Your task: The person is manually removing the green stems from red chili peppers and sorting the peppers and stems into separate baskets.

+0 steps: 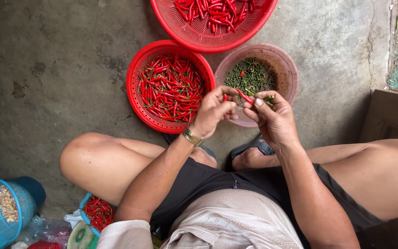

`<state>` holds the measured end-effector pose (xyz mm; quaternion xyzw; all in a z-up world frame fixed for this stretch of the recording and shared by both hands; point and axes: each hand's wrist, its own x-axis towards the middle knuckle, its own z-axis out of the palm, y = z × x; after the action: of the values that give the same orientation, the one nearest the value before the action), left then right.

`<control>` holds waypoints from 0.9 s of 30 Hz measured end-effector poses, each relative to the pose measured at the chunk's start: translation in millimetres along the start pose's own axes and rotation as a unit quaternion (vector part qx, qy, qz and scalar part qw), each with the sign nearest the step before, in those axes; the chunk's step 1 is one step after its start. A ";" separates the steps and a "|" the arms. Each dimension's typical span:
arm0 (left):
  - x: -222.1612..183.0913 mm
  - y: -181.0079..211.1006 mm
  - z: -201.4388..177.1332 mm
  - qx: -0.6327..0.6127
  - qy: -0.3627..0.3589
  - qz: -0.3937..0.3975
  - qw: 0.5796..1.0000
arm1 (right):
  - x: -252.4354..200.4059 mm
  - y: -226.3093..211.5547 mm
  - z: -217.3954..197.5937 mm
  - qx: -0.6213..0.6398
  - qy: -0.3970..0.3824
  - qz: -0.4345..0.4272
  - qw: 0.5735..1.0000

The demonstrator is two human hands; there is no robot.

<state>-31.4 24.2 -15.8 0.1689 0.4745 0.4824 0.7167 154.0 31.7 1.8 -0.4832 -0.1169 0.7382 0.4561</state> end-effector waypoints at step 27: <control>1.4 6.2 3.3 -0.075 0.093 -0.045 0.992 | -8.2 -18.8 21.0 0.025 -0.058 0.022 0.998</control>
<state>-31.8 29.1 -10.6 0.0474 0.5090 0.4975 0.7008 148.3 41.3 28.9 -0.4307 -0.1135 0.7774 0.4442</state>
